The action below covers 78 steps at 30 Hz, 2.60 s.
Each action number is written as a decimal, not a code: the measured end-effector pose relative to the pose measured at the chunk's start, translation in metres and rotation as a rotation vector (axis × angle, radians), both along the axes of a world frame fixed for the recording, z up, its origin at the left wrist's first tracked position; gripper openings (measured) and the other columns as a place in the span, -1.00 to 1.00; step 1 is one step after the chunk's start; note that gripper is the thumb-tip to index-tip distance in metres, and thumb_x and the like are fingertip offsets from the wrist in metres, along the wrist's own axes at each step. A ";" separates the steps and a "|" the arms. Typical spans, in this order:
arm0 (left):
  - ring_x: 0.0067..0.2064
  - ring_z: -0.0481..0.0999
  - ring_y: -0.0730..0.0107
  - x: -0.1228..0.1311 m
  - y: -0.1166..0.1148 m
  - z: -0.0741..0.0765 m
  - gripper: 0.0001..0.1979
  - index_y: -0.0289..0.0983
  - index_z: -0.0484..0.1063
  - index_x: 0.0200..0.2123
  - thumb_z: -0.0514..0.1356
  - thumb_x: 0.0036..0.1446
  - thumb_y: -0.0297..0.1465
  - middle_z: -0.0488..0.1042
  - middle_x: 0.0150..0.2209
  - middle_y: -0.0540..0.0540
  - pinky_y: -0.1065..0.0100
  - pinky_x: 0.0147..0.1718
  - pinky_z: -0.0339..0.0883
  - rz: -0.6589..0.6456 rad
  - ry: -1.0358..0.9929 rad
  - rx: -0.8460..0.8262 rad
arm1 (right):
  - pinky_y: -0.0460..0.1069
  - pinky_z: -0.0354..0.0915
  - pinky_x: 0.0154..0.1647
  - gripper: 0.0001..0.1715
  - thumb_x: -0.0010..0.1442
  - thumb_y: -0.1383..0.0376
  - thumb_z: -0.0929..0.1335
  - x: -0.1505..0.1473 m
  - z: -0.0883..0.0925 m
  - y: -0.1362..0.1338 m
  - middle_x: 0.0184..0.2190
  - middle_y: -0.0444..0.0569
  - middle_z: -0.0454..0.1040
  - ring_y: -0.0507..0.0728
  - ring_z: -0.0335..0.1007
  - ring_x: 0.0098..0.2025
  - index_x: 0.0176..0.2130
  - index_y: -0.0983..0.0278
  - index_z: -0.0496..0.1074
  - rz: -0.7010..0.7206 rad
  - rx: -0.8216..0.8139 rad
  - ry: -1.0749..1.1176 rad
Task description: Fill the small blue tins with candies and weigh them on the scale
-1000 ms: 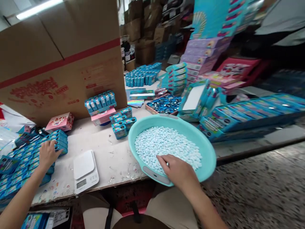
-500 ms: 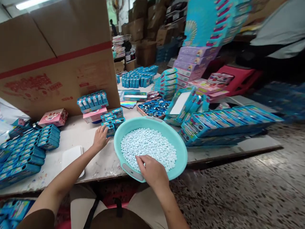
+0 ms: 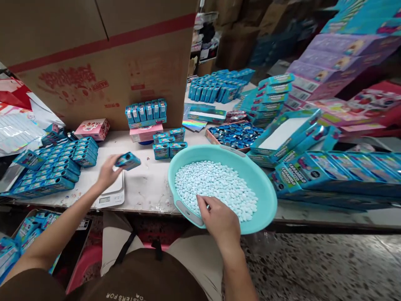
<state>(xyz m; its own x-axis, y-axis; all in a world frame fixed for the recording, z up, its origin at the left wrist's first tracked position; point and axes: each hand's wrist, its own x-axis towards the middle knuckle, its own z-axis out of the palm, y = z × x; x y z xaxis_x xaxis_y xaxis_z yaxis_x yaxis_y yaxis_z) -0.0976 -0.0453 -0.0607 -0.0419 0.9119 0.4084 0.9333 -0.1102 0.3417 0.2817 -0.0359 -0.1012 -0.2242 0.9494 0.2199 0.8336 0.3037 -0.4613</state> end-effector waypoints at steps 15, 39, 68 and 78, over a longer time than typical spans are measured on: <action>0.01 0.38 0.15 -0.078 -0.069 -0.013 -0.43 -0.21 0.25 0.12 0.19 0.04 -0.18 0.34 -0.03 -0.18 0.16 0.02 0.27 0.200 -0.059 -0.238 | -0.04 0.07 -0.47 -0.54 0.22 0.06 0.20 -0.002 -0.003 -0.001 -0.36 0.04 0.57 0.13 0.40 -0.42 -0.40 0.22 0.56 -0.063 -0.044 -0.048; -0.52 0.45 0.45 -0.093 -0.144 -0.125 -0.42 -0.36 0.45 -0.39 -0.07 0.13 0.03 0.44 -0.55 -0.07 0.42 -0.46 0.32 0.900 -0.898 0.302 | -0.06 0.05 -0.48 -0.58 0.17 0.07 0.24 -0.001 -0.003 -0.002 -0.30 0.05 0.57 0.14 0.39 -0.38 -0.36 0.25 0.56 -0.104 -0.174 -0.066; -0.25 0.44 0.35 0.033 -0.009 0.030 -0.61 -0.27 0.40 -0.15 0.30 -0.03 -0.21 0.47 -0.26 -0.06 0.35 -0.21 0.33 0.112 -0.378 0.193 | -0.06 0.12 -0.32 -0.61 0.28 0.14 0.20 -0.011 0.022 0.005 -0.28 -0.03 0.57 0.13 0.44 -0.24 -0.33 0.23 0.52 -0.020 -0.231 -0.061; -0.06 0.48 0.20 0.130 0.075 0.041 -0.68 -0.20 0.43 -0.08 0.23 0.05 -0.32 0.52 -0.09 -0.12 0.17 -0.03 0.34 -0.440 -0.116 -0.014 | -0.08 0.08 -0.34 -0.59 0.32 0.13 0.18 -0.007 0.032 0.008 -0.32 -0.04 0.55 0.07 0.44 -0.25 -0.35 0.24 0.49 -0.023 -0.209 -0.061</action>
<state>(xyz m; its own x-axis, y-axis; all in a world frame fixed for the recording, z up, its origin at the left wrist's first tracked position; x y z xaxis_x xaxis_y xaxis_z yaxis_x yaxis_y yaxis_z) 0.0327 0.0293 -0.0200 0.3062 0.8585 0.4114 0.7539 -0.4826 0.4458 0.2750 -0.0282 -0.0697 -0.2087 0.9780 0.0041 0.8674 0.1871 -0.4611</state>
